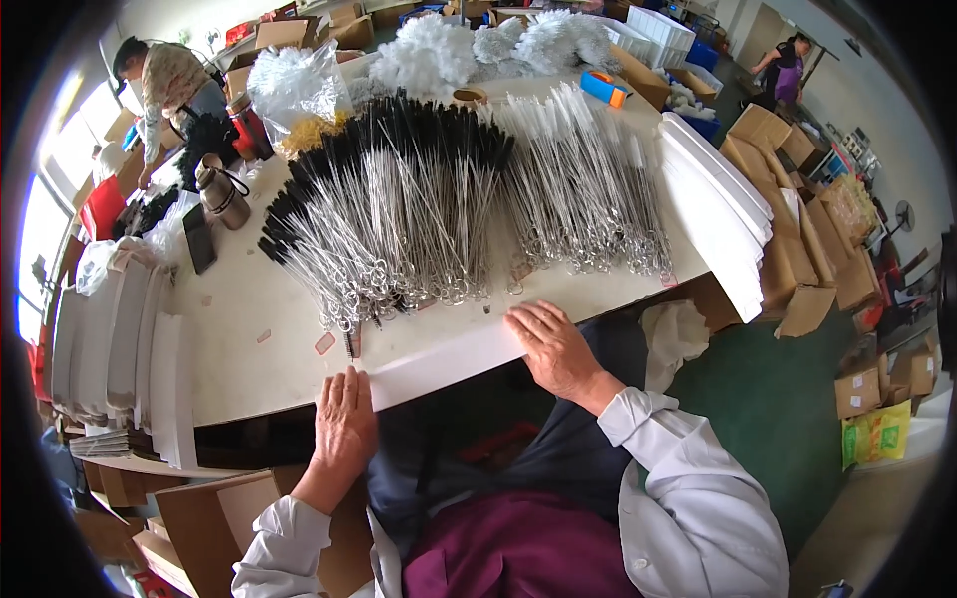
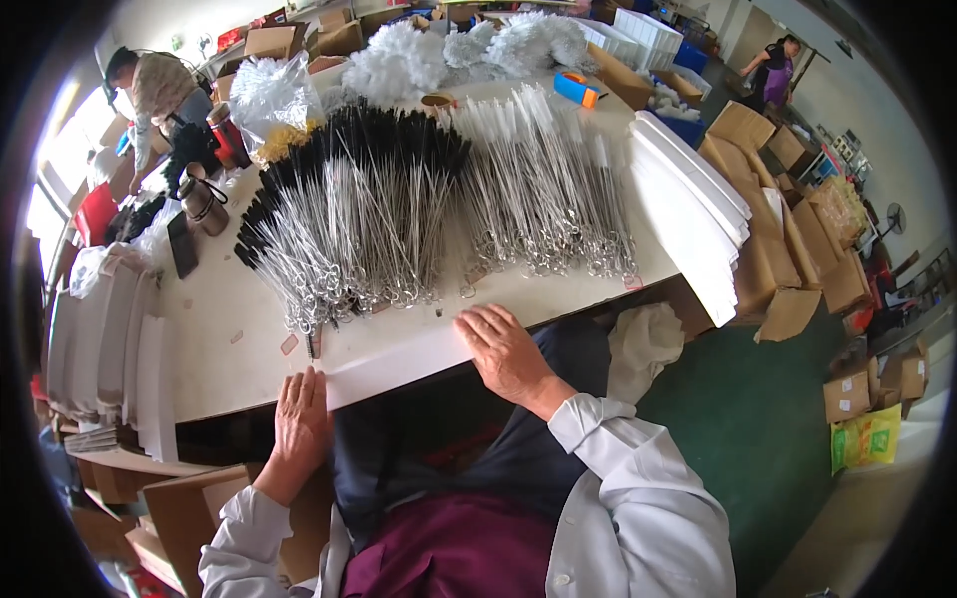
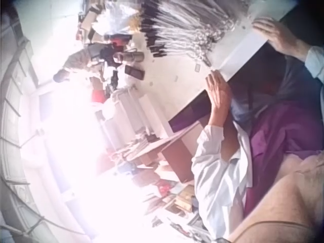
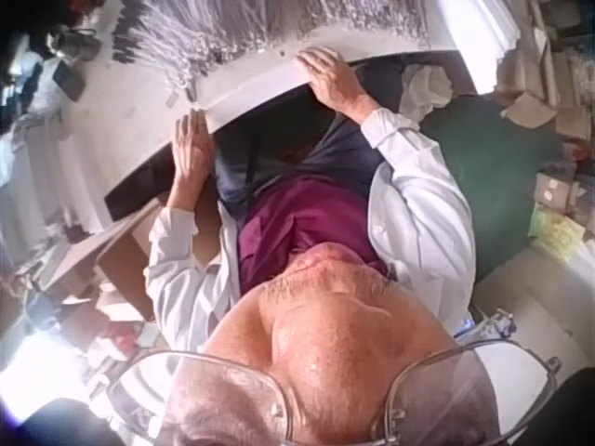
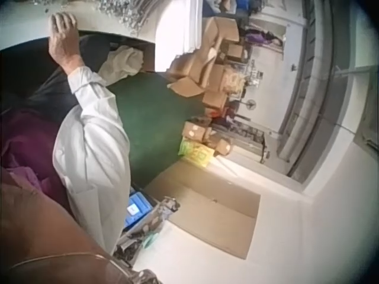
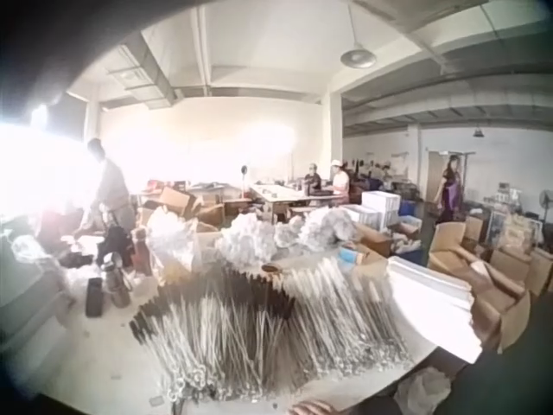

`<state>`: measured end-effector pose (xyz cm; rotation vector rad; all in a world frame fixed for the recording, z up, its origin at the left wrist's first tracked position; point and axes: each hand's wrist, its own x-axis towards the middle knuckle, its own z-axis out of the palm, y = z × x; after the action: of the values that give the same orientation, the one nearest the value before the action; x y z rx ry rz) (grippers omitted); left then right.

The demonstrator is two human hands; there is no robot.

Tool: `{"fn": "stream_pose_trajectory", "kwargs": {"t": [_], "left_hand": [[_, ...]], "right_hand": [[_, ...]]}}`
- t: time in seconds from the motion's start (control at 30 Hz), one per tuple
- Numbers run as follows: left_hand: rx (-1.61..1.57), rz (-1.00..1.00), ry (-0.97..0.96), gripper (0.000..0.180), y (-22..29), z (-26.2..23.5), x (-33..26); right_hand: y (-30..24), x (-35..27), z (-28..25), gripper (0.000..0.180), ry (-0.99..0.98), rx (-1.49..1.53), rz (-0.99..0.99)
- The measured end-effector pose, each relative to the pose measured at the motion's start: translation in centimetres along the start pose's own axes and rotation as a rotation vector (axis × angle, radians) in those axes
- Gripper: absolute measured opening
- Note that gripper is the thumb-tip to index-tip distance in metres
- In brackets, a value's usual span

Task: Manually assembling metal wire components with cardboard sleeves and organizing them for packaging.

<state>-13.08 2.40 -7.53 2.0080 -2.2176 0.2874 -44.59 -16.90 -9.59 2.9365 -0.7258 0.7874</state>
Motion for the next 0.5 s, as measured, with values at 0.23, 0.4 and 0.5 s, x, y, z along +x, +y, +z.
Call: {"fn": "stream_pose_trajectory", "kwargs": {"t": [0.23,0.4,0.5], "left_hand": [[-0.479,-0.014,-0.269,0.063,4.7,-5.7,3.0],[-0.601,-0.041,-0.336,0.058,6.2,-2.6,5.4],[-0.59,-0.213,-0.385,0.057,6.6,-2.6,5.8]], "right_hand": [[-4.4,1.1,-0.1,0.04,0.039,0.23,-0.211],[-7.1,1.8,0.5,0.042,0.036,0.229,-0.247],[-7.0,1.8,-0.1,0.043,0.076,0.307,-0.171]]}}
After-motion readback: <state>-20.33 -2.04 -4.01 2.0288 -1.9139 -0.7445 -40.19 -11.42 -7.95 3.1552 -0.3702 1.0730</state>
